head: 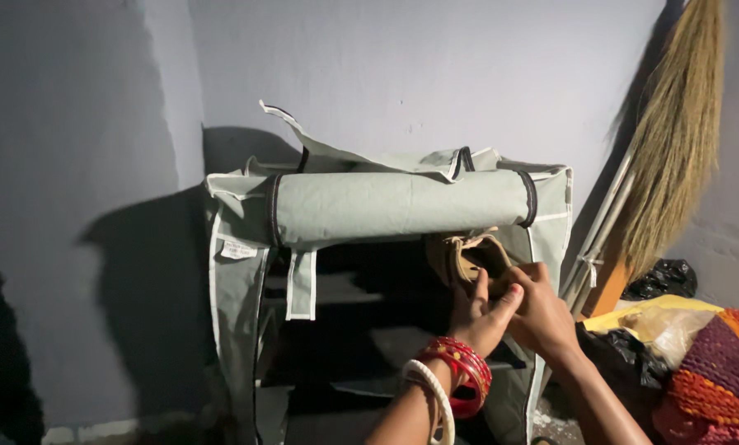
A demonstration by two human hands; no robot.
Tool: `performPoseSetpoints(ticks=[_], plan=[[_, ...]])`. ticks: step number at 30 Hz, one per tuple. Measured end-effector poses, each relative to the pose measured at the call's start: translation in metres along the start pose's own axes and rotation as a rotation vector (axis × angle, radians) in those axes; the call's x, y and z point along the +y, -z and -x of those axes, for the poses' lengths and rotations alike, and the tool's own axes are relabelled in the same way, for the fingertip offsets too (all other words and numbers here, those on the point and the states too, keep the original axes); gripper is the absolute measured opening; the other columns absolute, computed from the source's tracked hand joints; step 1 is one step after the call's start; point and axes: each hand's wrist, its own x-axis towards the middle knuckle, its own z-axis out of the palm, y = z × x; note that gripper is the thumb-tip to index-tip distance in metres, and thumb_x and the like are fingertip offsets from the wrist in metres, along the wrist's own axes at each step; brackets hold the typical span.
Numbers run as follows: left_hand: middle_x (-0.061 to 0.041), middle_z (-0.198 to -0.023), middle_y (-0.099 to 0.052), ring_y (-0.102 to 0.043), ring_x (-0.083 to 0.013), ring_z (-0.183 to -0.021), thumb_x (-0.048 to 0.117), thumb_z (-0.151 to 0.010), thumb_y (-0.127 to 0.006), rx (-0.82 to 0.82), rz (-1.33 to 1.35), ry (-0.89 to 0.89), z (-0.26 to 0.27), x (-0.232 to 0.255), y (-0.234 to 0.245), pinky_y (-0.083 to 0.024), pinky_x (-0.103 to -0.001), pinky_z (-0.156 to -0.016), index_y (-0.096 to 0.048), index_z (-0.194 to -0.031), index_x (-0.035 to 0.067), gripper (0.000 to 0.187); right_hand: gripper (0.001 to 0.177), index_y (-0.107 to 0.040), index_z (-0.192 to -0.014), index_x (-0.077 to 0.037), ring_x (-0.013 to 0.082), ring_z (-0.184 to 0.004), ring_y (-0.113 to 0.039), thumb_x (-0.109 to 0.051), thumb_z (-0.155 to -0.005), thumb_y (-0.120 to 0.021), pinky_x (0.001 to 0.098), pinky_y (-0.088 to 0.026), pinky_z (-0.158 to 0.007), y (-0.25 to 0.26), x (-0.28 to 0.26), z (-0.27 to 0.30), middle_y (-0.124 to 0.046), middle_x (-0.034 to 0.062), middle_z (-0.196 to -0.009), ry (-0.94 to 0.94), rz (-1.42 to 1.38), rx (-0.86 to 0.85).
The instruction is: The person wipes the shelves of a fabric shoe rack with a cloth, then picks up a pair of beige sneakers and wipes them thoroughly. The person places the cleaned sneakers on the top shelf of the rack.
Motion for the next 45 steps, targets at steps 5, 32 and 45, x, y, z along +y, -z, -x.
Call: performPoseSetpoints(ticks=[5,32,45], plan=[[-0.029,-0.164,-0.021,-0.027,-0.0387,-0.152,0.07,-0.087,-0.057,0.023,-0.009,-0.004,-0.027,-0.013,0.002,-0.03,-0.039,-0.121,-0.01,-0.166,0.009,0.11,0.051,-0.065,-0.122,-0.017,0.0434,-0.104,-0.065,-0.029,-0.074,-0.077,0.0498,-0.055,-0.084,-0.021,0.01,-0.034,-0.056,0.0146,-0.127,0.044,-0.021,0.022],[-0.017,-0.167,-0.026,-0.028,-0.0276,-0.154,0.064,-0.092,-0.053,-0.009,0.229,-0.142,-0.076,-0.036,-0.006,-0.025,-0.035,-0.121,-0.012,-0.161,0.004,0.1,0.059,-0.059,-0.134,-0.026,0.0446,-0.108,-0.066,-0.031,-0.078,-0.073,0.0503,-0.054,-0.091,-0.043,0.019,-0.121,-0.051,0.0143,-0.139,-0.003,0.153,-0.108],[-0.019,-0.156,-0.044,-0.048,-0.0271,-0.141,0.067,-0.094,-0.053,0.071,0.173,-0.22,-0.101,-0.063,-0.019,-0.039,-0.037,-0.113,-0.03,-0.156,0.0,0.094,0.062,-0.058,-0.135,-0.022,0.0431,-0.113,-0.064,-0.031,-0.076,-0.075,0.0482,-0.054,-0.093,-0.056,0.041,-0.143,-0.051,0.0157,-0.14,0.022,0.148,-0.16]])
